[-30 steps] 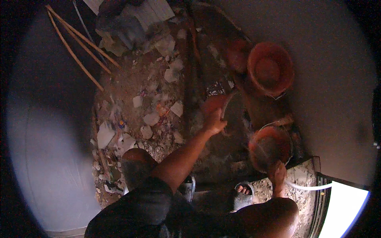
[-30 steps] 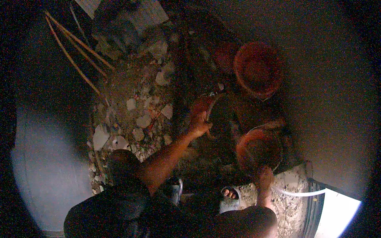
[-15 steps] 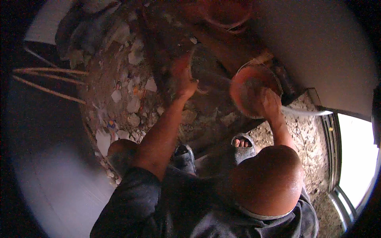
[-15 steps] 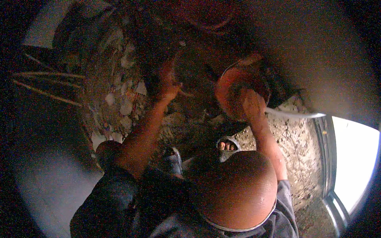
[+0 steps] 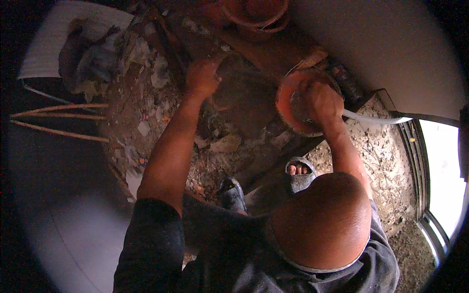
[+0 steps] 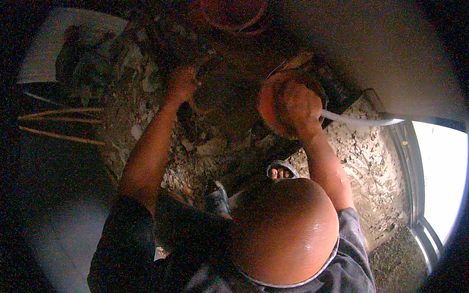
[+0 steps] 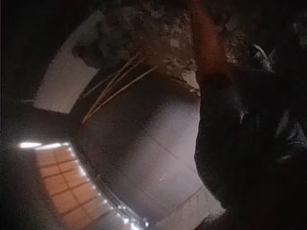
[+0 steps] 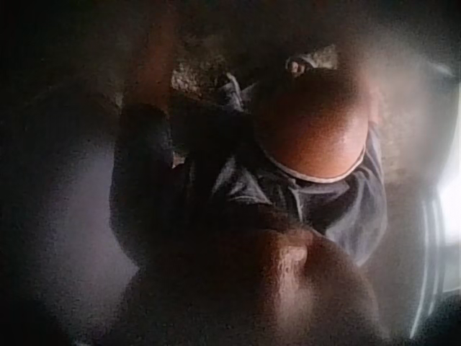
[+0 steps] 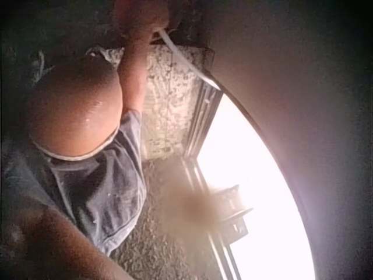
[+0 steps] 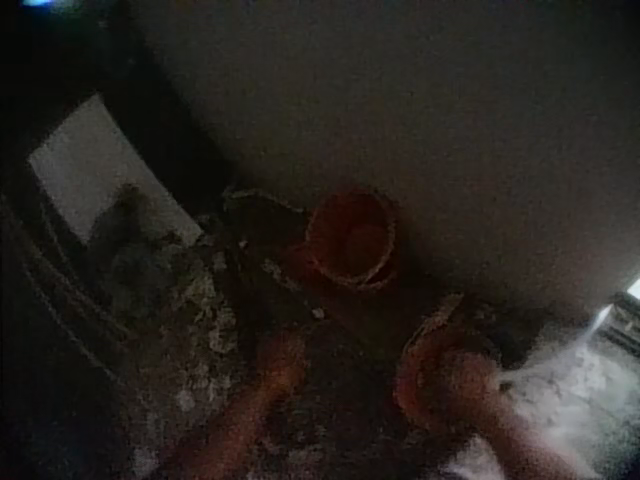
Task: The person applies plaster to a wall using a trowel and then smooths the surface with a long straightedge while standing in a messy active work zone.
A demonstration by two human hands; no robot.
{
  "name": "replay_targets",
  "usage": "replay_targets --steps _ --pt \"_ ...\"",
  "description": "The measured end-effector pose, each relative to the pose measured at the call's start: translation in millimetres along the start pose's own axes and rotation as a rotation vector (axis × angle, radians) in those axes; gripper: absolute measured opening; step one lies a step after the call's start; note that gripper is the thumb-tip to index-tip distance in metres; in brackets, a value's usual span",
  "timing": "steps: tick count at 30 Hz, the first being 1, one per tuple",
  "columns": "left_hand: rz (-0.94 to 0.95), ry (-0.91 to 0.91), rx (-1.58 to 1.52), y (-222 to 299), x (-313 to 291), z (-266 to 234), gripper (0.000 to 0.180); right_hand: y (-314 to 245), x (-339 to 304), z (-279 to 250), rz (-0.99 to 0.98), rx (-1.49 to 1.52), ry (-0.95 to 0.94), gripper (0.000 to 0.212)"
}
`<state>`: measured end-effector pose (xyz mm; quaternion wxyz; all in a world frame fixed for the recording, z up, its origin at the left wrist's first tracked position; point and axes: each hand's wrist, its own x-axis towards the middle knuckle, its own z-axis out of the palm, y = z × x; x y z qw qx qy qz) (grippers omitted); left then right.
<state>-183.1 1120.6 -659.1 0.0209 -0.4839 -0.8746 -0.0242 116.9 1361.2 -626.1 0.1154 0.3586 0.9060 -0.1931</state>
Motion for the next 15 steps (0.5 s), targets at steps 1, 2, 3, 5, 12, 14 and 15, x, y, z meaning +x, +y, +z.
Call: replay_targets --steps 1,2,3,5,12,14,15 --pt "0.057 0.009 0.037 18 2 -6 0.054 3 -3 2 0.006 0.000 0.000 0.051" --pt "0.111 0.021 0.076 34 3 -13 0.051 6 -5 8 -0.031 -0.005 0.027 0.047" --pt "0.012 0.051 -0.313 53 3 -17 0.044 10 -7 12 -0.068 -0.014 0.054 0.044" --pt "-0.092 0.077 -0.695 63 0 -17 0.036 21 -6 34 -0.174 -0.084 0.085 0.038" --pt "-0.195 0.009 -0.835 34 -2 6 0.022 20 -21 41 -0.310 -0.106 0.166 0.028" --pt "-0.396 -0.080 -1.149 11 -8 0 0.027 16 -15 29 -0.189 -0.080 0.158 0.029" --pt "-0.294 -0.053 -0.895 3 -13 -4 0.030 14 -13 25 -0.065 -0.059 0.145 0.030"
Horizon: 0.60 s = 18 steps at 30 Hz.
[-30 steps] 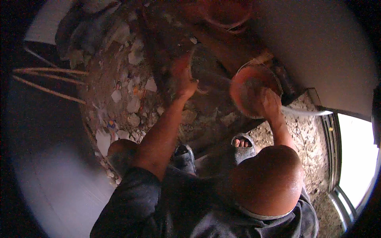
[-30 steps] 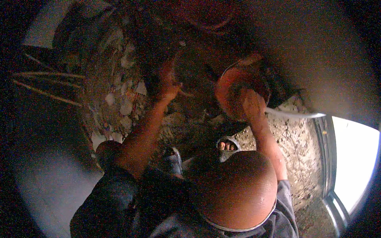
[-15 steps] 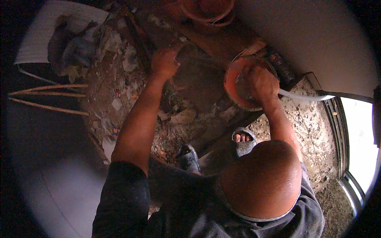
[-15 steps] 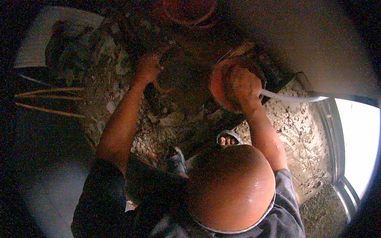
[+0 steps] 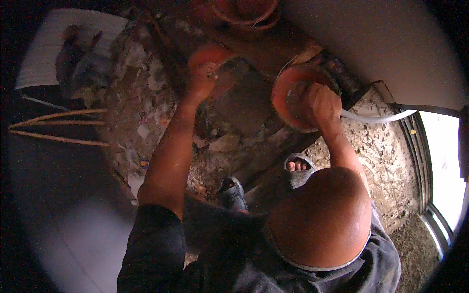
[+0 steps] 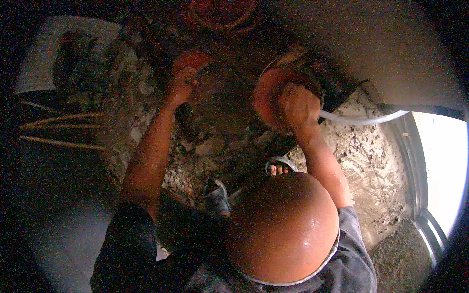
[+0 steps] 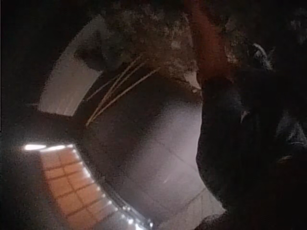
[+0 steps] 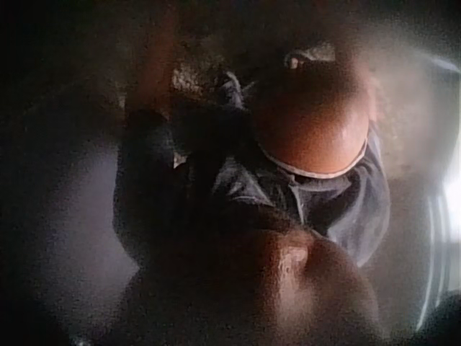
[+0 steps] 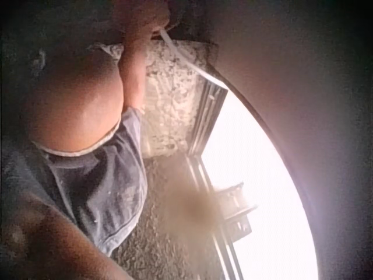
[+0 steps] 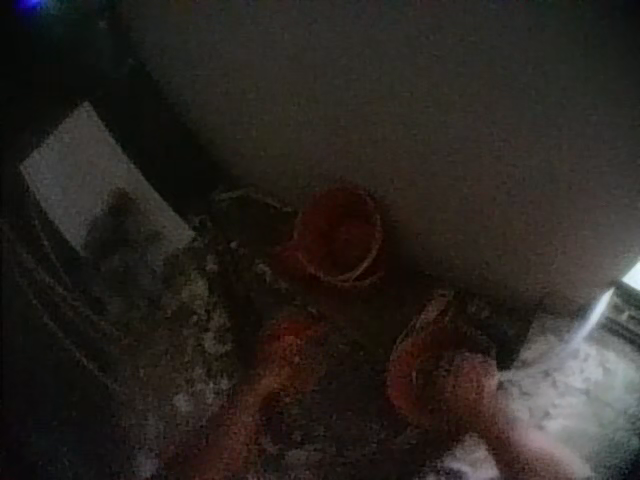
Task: The person applies plaster to a wall using a trowel and then smooths the surface with a long straightedge while standing in a messy active work zone.
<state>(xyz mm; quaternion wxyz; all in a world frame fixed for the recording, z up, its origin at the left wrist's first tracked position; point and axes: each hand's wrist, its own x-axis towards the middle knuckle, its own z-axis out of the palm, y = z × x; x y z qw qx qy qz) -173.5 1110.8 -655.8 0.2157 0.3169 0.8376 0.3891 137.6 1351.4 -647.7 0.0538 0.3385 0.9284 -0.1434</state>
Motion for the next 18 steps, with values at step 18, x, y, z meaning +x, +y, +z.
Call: replay_targets --steps 18 --pt "-0.410 0.436 -0.108 -113 -39 8 0.055 9 -3 -24 -0.153 0.181 -0.082 0.048"
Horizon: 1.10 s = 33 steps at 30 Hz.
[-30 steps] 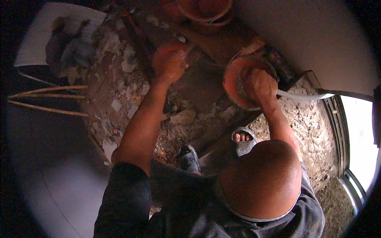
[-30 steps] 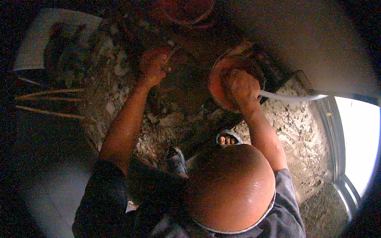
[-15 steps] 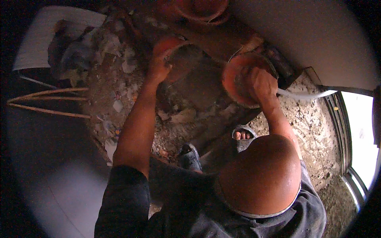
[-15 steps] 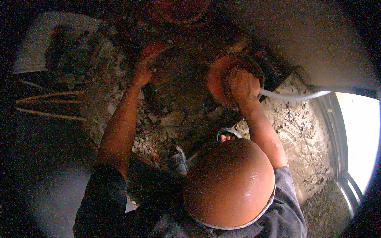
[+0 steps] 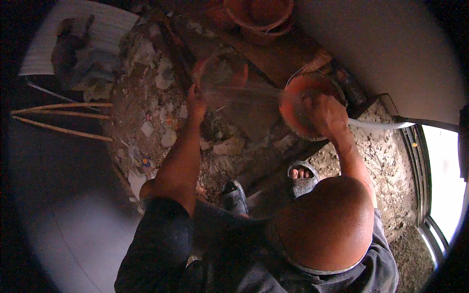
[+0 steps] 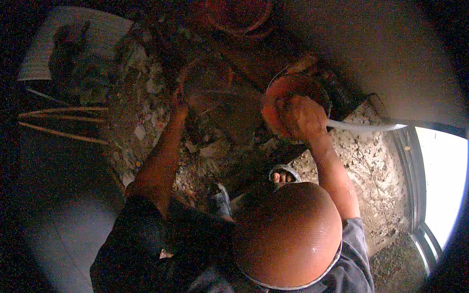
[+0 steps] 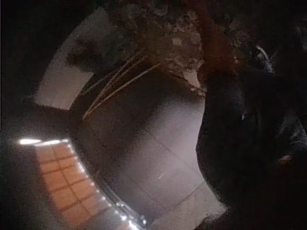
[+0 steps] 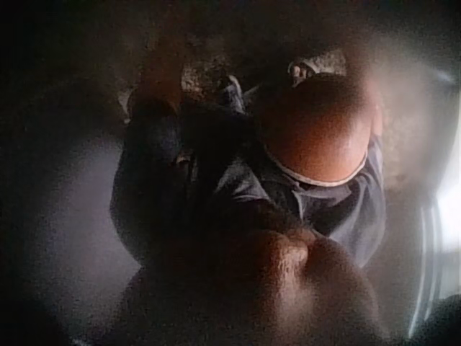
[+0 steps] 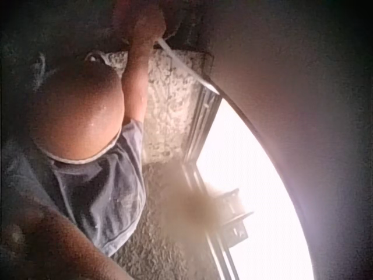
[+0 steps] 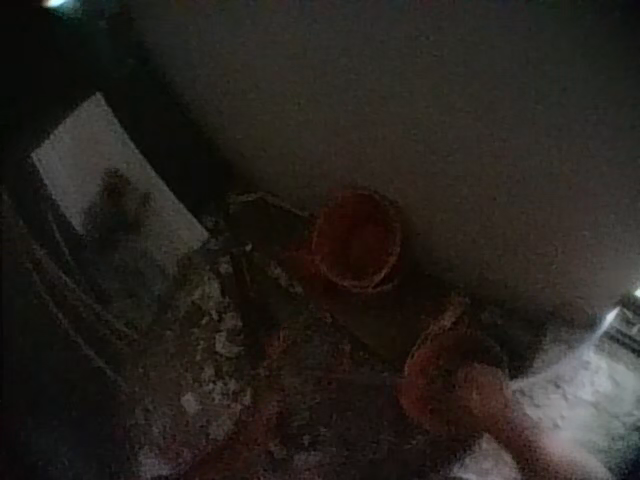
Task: The person applies plaster to a wall using a trowel and then smooths the surface with a long straightedge while standing in a messy active work zone.
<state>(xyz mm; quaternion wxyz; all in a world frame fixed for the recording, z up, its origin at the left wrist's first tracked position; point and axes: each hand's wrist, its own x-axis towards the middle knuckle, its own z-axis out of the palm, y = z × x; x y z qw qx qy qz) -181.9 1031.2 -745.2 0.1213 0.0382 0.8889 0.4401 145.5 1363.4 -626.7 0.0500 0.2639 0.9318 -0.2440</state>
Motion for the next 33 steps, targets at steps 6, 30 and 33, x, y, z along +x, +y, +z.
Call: replay_targets --steps 6,30,33 --pt "0.381 -0.192 0.636 65 70 -9 0.046 -16 15 -11 0.136 -0.005 0.110 0.049" --pt "0.342 0.197 0.847 102 36 2 0.049 -20 39 -4 -0.010 -0.160 0.171 0.040" --pt "0.823 0.208 0.843 135 20 3 0.047 -5 40 -10 0.011 -0.150 0.290 0.040"
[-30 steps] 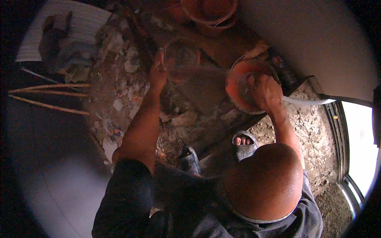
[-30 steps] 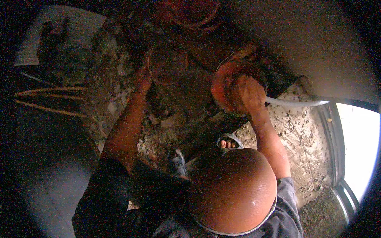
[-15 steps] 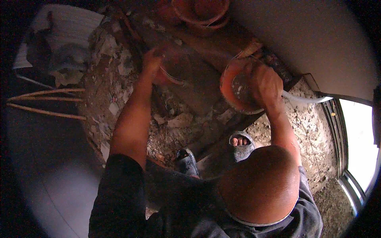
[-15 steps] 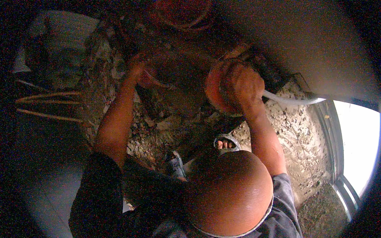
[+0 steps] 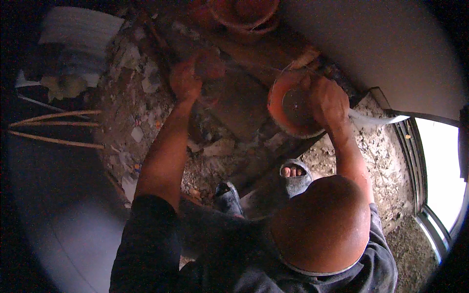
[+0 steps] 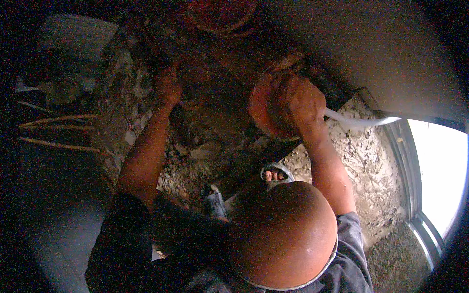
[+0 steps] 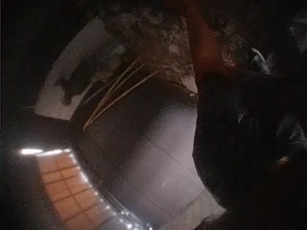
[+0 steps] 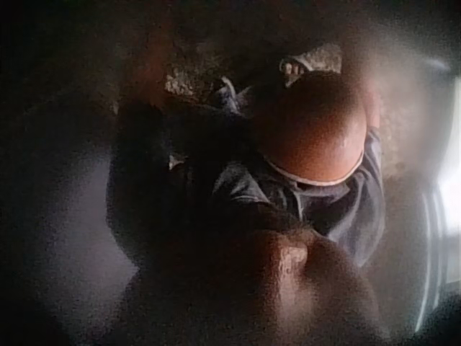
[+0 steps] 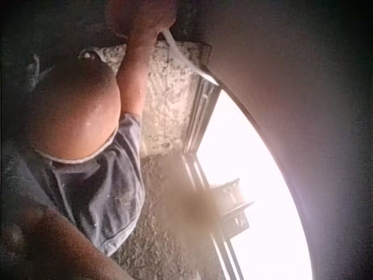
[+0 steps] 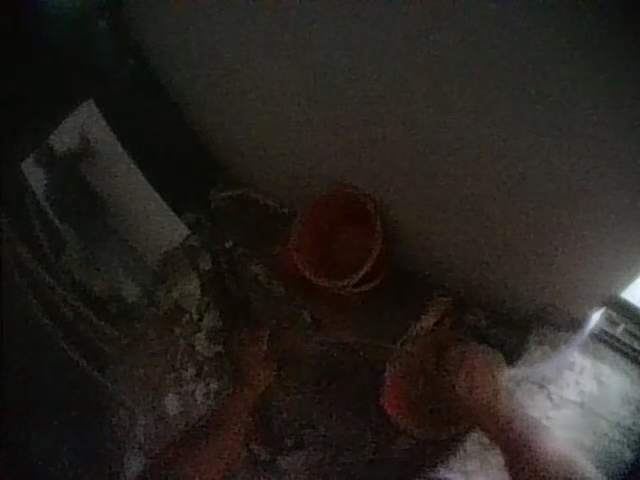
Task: The person applies plaster to a wall using a trowel and then smooths the surface with a long straightedge while standing in a messy active work zone.
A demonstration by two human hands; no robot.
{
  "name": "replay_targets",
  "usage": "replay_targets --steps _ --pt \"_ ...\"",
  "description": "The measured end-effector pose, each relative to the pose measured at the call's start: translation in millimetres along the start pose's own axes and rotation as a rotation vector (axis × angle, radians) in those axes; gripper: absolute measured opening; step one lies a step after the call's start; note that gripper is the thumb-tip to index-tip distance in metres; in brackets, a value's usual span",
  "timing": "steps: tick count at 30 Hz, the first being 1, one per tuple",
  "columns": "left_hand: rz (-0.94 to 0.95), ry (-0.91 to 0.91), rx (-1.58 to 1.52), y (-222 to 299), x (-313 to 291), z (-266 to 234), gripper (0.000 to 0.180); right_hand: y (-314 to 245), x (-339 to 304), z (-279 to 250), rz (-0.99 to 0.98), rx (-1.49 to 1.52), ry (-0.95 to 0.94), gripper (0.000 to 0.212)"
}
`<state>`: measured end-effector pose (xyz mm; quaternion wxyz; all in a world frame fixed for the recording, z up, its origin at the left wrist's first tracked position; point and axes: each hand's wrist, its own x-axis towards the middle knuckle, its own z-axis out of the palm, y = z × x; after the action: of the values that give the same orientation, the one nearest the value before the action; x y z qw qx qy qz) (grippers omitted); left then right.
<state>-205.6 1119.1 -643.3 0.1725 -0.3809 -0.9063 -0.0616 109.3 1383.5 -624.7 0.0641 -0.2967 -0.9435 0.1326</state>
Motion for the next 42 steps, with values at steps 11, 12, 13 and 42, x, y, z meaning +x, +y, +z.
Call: replay_targets --steps 11,12,13,42 --pt "0.083 -0.304 -0.152 -8 -50 38 0.020 -10 -14 6 0.106 -0.023 -0.317 0.035" --pt "0.079 -0.340 -0.171 -5 -52 36 0.022 -10 -16 12 0.060 -0.013 -0.315 0.035" --pt "0.076 -0.371 -0.192 2 -48 35 0.025 -9 -15 14 0.060 -0.018 -0.309 0.035" --pt "-0.168 -0.460 -0.452 40 0 36 0.044 -26 6 26 -0.182 0.028 0.044 0.016"
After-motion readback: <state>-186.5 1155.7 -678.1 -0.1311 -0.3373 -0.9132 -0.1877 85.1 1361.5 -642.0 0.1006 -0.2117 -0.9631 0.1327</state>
